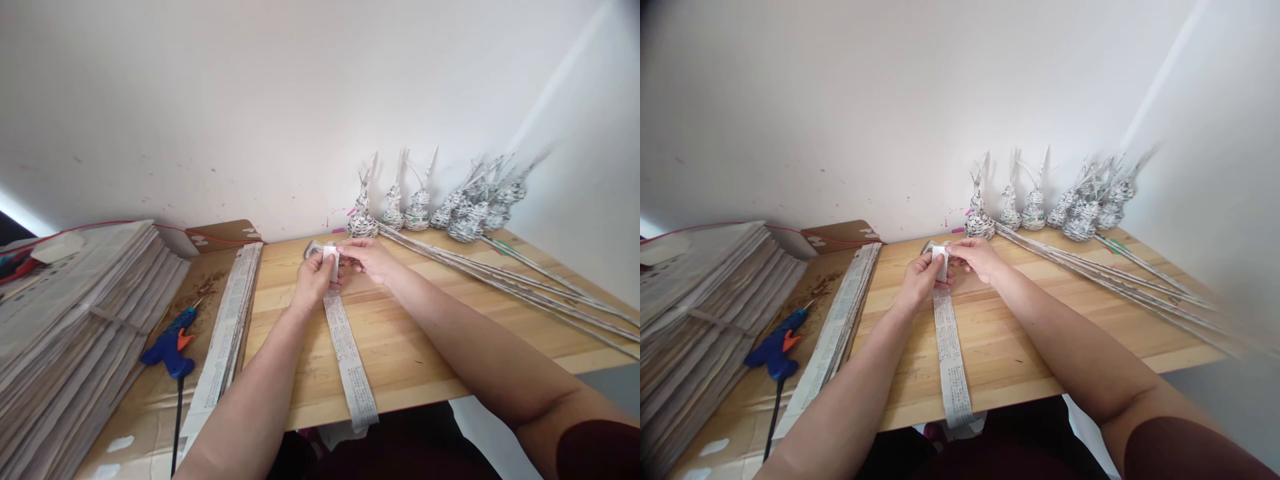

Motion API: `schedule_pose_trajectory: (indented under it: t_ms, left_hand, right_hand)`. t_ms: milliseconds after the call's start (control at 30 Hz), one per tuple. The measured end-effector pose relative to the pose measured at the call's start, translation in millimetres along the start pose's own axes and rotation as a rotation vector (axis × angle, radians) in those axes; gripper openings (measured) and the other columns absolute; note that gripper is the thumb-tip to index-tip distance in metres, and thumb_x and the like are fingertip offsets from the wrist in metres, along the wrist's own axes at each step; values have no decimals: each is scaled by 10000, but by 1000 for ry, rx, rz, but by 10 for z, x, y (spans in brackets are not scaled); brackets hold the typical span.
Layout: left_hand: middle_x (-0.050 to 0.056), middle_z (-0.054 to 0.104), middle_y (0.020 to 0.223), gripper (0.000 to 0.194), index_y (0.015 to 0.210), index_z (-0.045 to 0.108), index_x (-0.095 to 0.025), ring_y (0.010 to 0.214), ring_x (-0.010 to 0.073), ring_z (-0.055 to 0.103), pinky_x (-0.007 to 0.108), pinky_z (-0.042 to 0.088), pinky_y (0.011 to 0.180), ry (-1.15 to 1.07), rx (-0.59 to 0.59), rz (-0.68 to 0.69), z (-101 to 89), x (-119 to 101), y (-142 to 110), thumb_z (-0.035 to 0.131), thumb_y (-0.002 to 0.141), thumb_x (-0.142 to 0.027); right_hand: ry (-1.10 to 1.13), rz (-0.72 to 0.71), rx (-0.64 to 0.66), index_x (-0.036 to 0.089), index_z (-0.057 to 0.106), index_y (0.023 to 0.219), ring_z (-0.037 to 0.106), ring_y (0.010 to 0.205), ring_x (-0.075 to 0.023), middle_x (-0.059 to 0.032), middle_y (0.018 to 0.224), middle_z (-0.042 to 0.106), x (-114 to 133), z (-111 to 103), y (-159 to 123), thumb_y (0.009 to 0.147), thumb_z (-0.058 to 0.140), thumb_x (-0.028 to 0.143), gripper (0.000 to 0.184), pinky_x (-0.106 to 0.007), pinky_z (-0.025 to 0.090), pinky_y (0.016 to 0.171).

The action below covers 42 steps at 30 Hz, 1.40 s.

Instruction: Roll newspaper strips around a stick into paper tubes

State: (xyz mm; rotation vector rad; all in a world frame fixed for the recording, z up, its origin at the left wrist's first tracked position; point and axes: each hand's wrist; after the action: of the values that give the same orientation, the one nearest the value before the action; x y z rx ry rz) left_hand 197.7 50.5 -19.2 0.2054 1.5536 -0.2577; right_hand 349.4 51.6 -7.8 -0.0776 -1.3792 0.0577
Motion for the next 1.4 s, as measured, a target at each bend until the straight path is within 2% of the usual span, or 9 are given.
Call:
schedule_pose_trajectory:
  t_ms: [367,600,700,900,1167,1400]
  left_hand:
    - [30,655,655,276,890,616,-167,493,145,632,257,525,468,32,-13,23,12,2,-28,582,831,-435]
    - [32,653,634,288,866,620,-167,498,160,640,260,519,465,8,-19,-2,22,-19,-39,625,798,-447]
    - [29,652,634,300,899,621,-164,499,157,640,262,525,476,-25,-40,-3,11,-27,-36,610,806,-449]
    - [25,647,628,278,894,612,-158,487,149,630,255,521,468,-40,-67,-15,9,-35,-17,591,821,-425]
    - [29,651,680,213,874,601,-170,533,137,632,257,539,519,0,-21,9,32,-1,-27,602,828,-378]
    - [34,663,697,222,898,607,-182,574,157,646,290,551,547,6,23,-12,43,60,-5,571,846,-394]
  right_hand:
    - [-35,-10,-22,149,701,705,504,540,-91,-21,615,613,3,29,-25,521,856,381,335,-188,213,371]
    - [-95,-66,-38,155,644,651,485,527,-89,-8,590,570,-9,28,-27,591,809,488,376,-196,230,376]
    - [-59,-52,0,155,682,722,510,548,-89,-18,660,602,0,5,-21,599,794,516,398,-189,241,382]
    - [-82,-67,94,149,733,809,520,583,-95,-40,711,641,-12,3,-29,605,807,447,368,-188,256,396]
    - [-57,-55,-17,152,725,752,503,539,-98,-23,612,615,-44,31,-15,591,808,361,276,-201,220,391]
    - [-73,-42,-72,154,694,701,472,517,-94,-7,576,581,-35,47,-19,572,817,379,287,-210,204,391]
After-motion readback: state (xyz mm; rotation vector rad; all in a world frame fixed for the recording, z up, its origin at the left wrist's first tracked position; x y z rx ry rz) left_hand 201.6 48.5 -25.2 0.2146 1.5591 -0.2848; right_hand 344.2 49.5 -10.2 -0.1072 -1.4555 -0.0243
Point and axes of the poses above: each hand's wrist, its own y-axis towards the middle knuckle, its own z-axis out of the palm, x = y × z
